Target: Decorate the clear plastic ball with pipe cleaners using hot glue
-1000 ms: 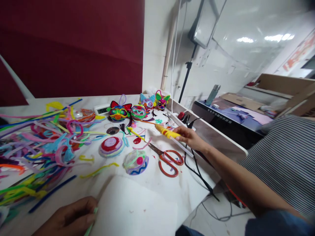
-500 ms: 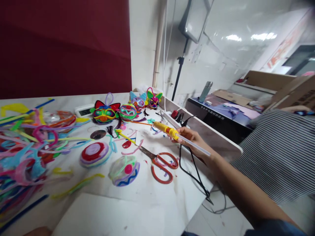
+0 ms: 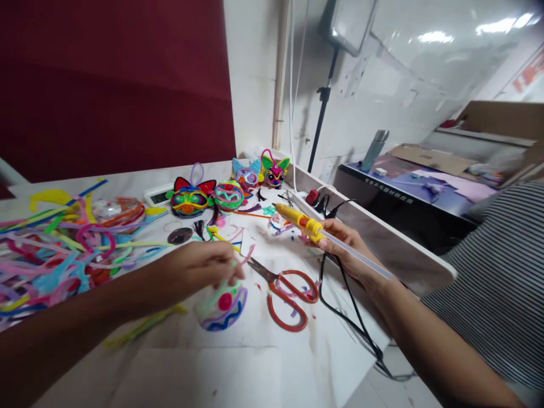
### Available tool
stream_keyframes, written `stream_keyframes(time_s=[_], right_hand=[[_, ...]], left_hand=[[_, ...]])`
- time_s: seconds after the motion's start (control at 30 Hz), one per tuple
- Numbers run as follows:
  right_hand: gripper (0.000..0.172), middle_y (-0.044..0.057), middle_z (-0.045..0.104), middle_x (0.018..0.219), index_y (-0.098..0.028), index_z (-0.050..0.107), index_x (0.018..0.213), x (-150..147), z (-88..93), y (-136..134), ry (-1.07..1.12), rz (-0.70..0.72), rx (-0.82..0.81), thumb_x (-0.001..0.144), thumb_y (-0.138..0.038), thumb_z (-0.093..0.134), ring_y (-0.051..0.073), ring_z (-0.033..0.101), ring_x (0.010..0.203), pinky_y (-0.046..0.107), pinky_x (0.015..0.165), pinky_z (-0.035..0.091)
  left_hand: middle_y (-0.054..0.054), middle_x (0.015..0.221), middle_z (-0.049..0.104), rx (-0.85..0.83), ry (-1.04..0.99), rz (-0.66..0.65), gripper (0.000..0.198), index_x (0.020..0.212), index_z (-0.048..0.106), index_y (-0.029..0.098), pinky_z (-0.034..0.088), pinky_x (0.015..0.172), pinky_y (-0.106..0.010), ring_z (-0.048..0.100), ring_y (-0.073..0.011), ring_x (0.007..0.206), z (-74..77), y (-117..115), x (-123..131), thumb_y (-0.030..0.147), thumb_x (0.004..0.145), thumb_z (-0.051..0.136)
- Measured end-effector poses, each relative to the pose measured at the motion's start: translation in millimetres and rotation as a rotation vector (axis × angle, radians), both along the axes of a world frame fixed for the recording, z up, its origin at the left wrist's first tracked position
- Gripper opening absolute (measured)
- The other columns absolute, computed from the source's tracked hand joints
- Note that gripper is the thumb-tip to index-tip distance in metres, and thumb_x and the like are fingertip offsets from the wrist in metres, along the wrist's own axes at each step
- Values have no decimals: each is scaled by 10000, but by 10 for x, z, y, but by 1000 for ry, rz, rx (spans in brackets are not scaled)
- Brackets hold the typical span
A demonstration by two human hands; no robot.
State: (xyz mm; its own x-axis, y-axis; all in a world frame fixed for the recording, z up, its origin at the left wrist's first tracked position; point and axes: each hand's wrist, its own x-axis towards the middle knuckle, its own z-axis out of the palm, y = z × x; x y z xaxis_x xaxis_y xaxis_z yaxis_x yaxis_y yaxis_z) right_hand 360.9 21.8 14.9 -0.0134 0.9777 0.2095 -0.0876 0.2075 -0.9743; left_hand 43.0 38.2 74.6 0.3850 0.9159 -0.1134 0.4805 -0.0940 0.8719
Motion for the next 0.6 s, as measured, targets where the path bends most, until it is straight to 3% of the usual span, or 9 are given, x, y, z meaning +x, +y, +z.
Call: stream_keyframes(time_s=[0.03,0.07,0.1,0.23,0.37,0.5,0.6], right_hand=[[350,33,702,981,-242,649,972,4,3,-5,14,-5,-7,686,-335,828,211,685,888,379,870,555],[356,38,705,980,-239,648,975,12,5,-8,27,-12,-14,684,-334,829,212,686,879,381,867,555],[358,42,708,972,-235,648,974,24,6,-9,39,-22,-17,681,-333,831,210,686,864,378,861,555],[344,22,707,921,-228,656,979,75,1,2,70,-49,-5,691,-309,827,168,670,814,309,822,545],[294,9,706,951,-243,662,1003,99,-29,1,79,-18,0,743,-282,794,147,659,848,260,816,522],[254,10,708,1015,-261,655,1021,124,-67,-15,78,18,14,788,-270,758,155,654,909,275,852,510],[271,8,710,1006,-263,653,1038,137,-55,-20,87,-17,8,789,-274,758,159,664,904,288,870,505]], left_hand=[[-27,798,712,-73,88,-299,178,731,687,184,474,653,-264,630,-189,742,27,206,178,338,762,604],[-23,765,709,-97,168,-431,154,669,660,183,444,584,-244,613,-175,682,32,404,356,313,723,599],[-19,757,709,-119,227,-478,128,636,639,181,425,555,-230,599,-158,648,12,586,525,280,695,582],[-23,644,657,-117,267,-437,82,575,598,170,421,493,-241,565,-152,534,-223,1131,1030,223,629,566],[-5,604,605,11,183,-275,20,634,567,176,432,526,-238,570,-152,565,-369,1473,1248,189,634,551],[3,622,575,90,88,-170,52,631,484,195,447,541,-223,569,-138,595,-276,1542,1204,204,681,494],[-21,668,639,19,78,-277,110,636,519,192,449,503,-231,594,-146,576,-223,1382,1052,254,713,472]])
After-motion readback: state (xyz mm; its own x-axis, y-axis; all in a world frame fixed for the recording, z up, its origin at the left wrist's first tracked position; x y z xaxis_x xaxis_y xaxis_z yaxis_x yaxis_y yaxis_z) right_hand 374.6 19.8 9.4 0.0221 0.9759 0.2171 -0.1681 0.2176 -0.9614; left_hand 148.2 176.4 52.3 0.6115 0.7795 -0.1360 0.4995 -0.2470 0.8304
